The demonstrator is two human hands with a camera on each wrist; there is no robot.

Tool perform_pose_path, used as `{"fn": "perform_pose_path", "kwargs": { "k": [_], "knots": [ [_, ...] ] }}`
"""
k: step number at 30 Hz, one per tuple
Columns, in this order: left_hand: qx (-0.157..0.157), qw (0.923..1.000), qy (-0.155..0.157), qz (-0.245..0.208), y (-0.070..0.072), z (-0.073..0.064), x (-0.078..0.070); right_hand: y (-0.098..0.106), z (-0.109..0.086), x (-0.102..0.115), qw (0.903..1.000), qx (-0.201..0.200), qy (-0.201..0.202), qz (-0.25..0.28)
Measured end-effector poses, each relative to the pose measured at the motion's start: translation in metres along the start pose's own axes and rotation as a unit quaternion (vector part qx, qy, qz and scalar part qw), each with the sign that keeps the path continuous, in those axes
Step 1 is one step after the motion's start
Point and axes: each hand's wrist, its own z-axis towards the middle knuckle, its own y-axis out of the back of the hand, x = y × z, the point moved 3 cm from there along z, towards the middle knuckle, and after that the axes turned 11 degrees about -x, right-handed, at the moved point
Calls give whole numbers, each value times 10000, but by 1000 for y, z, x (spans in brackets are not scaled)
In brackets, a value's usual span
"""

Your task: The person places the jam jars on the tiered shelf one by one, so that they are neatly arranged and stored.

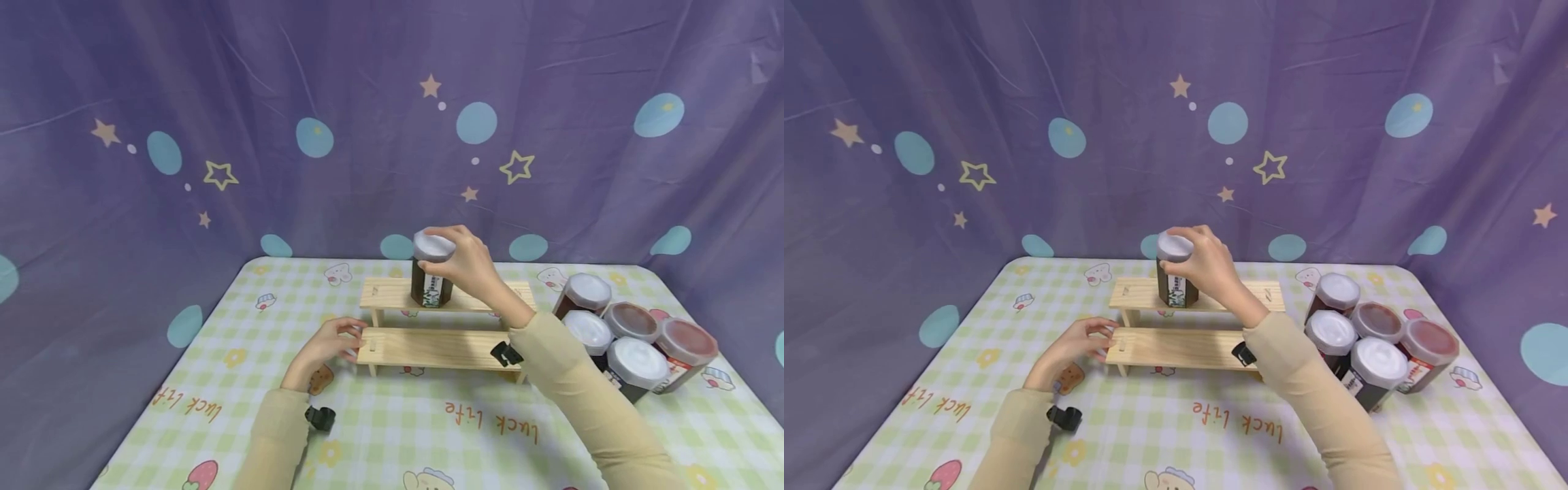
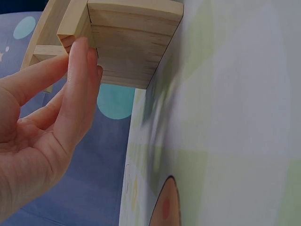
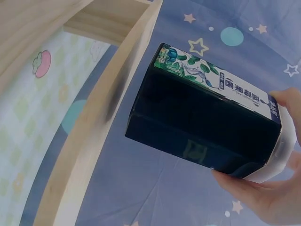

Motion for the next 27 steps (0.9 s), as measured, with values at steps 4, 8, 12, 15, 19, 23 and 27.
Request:
{"fn": "perform_pose_path", "kwargs": {
  "k": [4, 8, 12, 15, 19, 23, 27],
  "knots": [
    [48, 10000, 9, -9, 0, -1, 0, -10, 4, 3, 9999, 139, -23, 66],
    [70, 10000, 2, -12, 0, -2, 0, -18, 9, 5, 9998, 185, -38, 71],
    [55, 10000, 4, -44, 0, -2, 0, -25, 12, 7, 9997, 240, -44, 50],
    [48, 10000, -2, -69, 1, -2, 1, -30, 14, 8, 9996, 286, -43, 32],
    [58, 10000, -9, -75, 1, -2, 1, -36, 16, 8, 9996, 275, -31, 37],
    [80, 9999, -25, -98, 1, -2, -1, -41, 18, 8, 9997, 246, -10, 8],
    [82, 9999, -26, -101, 0, -2, -2, -44, 19, 8, 9996, 292, -40, -29]
  ]
}}
